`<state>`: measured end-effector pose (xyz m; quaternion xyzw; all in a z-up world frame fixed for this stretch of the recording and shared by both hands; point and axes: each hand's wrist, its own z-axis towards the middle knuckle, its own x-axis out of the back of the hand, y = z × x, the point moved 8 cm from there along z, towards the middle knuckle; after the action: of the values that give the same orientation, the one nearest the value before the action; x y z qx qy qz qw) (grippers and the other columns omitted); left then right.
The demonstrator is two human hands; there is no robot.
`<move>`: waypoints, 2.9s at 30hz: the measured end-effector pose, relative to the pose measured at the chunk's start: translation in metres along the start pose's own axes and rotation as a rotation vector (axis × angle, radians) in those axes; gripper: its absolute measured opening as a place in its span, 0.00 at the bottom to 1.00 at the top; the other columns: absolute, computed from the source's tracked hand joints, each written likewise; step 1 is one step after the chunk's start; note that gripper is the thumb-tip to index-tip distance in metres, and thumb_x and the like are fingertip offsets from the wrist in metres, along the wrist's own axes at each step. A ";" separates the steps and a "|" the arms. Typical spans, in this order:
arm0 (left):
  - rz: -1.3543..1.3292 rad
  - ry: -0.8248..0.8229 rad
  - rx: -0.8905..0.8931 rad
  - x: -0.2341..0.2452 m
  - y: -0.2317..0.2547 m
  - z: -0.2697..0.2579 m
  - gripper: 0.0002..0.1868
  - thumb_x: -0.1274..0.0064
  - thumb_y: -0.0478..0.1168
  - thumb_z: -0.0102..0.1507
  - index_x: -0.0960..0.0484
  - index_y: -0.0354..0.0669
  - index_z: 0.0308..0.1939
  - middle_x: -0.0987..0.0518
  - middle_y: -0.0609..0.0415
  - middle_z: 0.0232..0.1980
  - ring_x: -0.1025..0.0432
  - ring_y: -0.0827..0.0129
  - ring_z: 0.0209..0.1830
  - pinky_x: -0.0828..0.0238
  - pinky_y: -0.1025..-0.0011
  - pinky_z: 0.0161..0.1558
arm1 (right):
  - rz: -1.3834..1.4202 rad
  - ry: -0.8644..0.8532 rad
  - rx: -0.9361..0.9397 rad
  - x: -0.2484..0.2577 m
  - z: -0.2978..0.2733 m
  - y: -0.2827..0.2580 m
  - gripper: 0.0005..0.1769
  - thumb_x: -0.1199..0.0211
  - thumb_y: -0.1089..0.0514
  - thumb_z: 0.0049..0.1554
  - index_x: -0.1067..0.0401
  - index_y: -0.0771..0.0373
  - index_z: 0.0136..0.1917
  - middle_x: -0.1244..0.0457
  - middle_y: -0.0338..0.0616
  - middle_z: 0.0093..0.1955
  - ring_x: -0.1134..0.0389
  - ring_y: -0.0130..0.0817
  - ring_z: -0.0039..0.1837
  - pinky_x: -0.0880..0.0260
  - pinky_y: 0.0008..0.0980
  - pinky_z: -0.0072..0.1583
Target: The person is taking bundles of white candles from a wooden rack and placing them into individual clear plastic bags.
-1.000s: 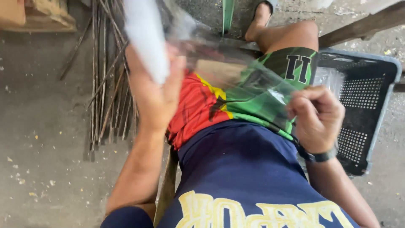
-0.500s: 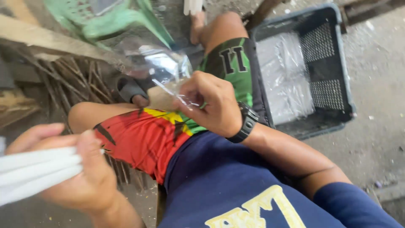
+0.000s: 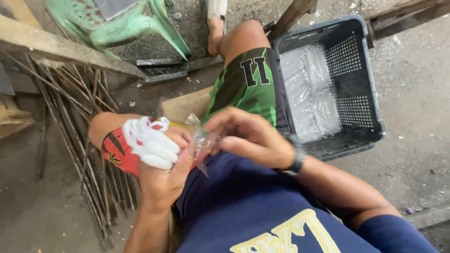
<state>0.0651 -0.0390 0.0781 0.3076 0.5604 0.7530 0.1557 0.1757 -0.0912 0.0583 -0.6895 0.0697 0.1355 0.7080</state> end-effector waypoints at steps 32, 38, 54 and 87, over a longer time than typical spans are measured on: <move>-0.133 0.266 -0.005 0.007 -0.015 -0.010 0.06 0.54 0.34 0.56 0.35 0.37 0.27 0.30 0.49 0.29 0.35 0.68 0.28 0.36 0.74 0.36 | -0.671 0.193 0.074 0.022 -0.007 -0.006 0.16 0.47 0.44 0.48 0.31 0.57 0.40 0.38 0.40 0.34 0.38 0.34 0.37 0.38 0.31 0.43; -0.103 0.247 -0.019 0.002 -0.011 -0.009 0.06 0.52 0.33 0.55 0.33 0.37 0.27 0.27 0.49 0.28 0.31 0.65 0.27 0.34 0.72 0.33 | -0.506 0.212 0.063 0.012 -0.002 0.011 0.09 0.45 0.52 0.50 0.33 0.61 0.38 0.42 0.39 0.30 0.43 0.26 0.34 0.39 0.27 0.40; -0.069 0.278 0.095 0.010 -0.030 -0.006 0.08 0.50 0.39 0.53 0.31 0.39 0.28 0.26 0.46 0.25 0.29 0.58 0.24 0.33 0.67 0.29 | -0.536 0.310 0.101 0.011 0.017 0.007 0.03 0.41 0.61 0.48 0.29 0.63 0.36 0.38 0.38 0.27 0.40 0.23 0.30 0.37 0.24 0.36; -0.178 -0.222 0.586 -0.055 -0.125 -0.023 0.16 0.50 0.41 0.50 0.27 0.33 0.37 0.26 0.43 0.29 0.29 0.59 0.33 0.33 0.65 0.37 | -1.037 0.109 0.614 -0.018 0.040 -0.013 0.07 0.49 0.58 0.51 0.31 0.57 0.34 0.42 0.39 0.33 0.39 0.38 0.30 0.35 0.28 0.34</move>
<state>0.0787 -0.0480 -0.0594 0.3693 0.7578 0.5048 0.1859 0.1586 -0.0530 0.0771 -0.4036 -0.2031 -0.2891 0.8439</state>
